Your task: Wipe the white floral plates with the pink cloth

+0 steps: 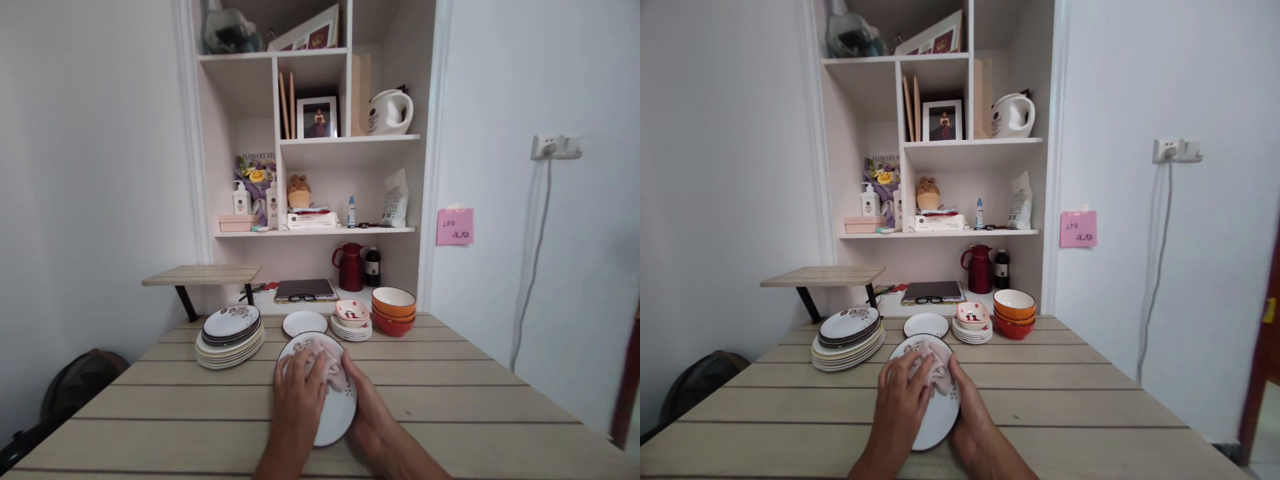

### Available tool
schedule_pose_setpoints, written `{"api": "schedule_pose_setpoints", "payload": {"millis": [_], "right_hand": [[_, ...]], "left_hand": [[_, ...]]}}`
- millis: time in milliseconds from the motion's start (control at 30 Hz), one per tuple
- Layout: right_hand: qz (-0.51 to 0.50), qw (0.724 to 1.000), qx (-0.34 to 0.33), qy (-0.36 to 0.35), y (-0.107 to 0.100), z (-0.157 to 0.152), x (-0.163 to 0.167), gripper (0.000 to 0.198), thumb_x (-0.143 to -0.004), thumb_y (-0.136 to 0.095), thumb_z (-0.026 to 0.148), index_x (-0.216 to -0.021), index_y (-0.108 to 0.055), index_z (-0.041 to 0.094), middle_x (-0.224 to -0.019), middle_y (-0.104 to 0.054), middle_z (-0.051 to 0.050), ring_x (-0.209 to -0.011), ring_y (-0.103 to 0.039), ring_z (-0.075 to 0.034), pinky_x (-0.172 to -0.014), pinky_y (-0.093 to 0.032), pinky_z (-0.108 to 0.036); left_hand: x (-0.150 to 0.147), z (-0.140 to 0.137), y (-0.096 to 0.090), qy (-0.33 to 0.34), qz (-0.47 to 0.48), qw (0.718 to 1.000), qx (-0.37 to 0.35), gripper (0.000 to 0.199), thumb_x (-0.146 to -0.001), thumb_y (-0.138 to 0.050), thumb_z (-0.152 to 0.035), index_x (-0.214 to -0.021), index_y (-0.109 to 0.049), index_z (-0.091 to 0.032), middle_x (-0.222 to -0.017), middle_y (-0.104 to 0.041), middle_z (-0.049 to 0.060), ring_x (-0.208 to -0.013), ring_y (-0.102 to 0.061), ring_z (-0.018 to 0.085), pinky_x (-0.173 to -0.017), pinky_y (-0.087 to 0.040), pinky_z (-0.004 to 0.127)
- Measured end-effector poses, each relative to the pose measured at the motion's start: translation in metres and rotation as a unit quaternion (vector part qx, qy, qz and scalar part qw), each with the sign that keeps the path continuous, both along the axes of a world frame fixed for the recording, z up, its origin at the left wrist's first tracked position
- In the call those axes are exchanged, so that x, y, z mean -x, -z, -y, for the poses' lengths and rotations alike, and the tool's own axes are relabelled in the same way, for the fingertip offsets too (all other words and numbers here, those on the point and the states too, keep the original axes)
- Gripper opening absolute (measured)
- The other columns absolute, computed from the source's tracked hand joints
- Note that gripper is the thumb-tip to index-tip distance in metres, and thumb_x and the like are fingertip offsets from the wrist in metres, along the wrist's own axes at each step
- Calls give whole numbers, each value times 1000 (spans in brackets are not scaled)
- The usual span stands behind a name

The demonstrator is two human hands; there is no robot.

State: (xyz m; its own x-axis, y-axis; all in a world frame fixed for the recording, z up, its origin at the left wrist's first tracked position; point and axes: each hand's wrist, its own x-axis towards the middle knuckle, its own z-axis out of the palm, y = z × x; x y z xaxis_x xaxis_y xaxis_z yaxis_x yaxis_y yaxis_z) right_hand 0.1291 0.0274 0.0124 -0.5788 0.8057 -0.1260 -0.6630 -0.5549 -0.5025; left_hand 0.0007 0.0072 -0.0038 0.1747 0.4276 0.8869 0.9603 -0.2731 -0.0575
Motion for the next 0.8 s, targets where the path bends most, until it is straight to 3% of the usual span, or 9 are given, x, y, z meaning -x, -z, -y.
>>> {"api": "schedule_pose_setpoints", "payload": {"millis": [167, 267, 467, 800], "right_hand": [[2, 999, -9, 43, 0, -9, -9, 60, -79, -59, 54, -121, -60, 10, -102, -73, -14, -97, -67, -26, -92, -46, -40], [-2, 997, -23, 70, -2, -19, -20, 59, -80, -57, 55, -119, -61, 12, -103, -73, -14, -98, -66, -27, -93, -45, -42], [-42, 997, -33, 56, -4, -25, -28, 56, -83, -53, 54, -118, -61, 12, -107, -71, -14, -102, -64, -27, -94, -44, -43], [1, 999, -33, 39, -4, -8, -12, 54, -81, -58, 51, -114, -63, 8, -104, -72, -13, -99, -66, -25, -93, -45, -36]], "left_hand": [[6, 0, -7, -61, 27, 998, -7, 33, -82, -53, -13, -113, -61, -22, -120, -57, 12, -112, -52, 26, -96, -40, 50], [5, -1, -4, -34, 8, 999, -6, 34, -82, -54, -13, -114, -60, -23, -119, -59, 10, -109, -54, 25, -94, -43, 47], [-4, 0, 6, 28, -50, 998, 7, 38, -83, -48, -9, -118, -57, -22, -122, -59, 7, -110, -55, 21, -90, -48, 38], [-3, 2, -1, 52, -90, 994, -28, 43, -87, -40, -7, -125, -53, -20, -131, -57, 5, -127, -45, 18, -100, -41, 38]]}}
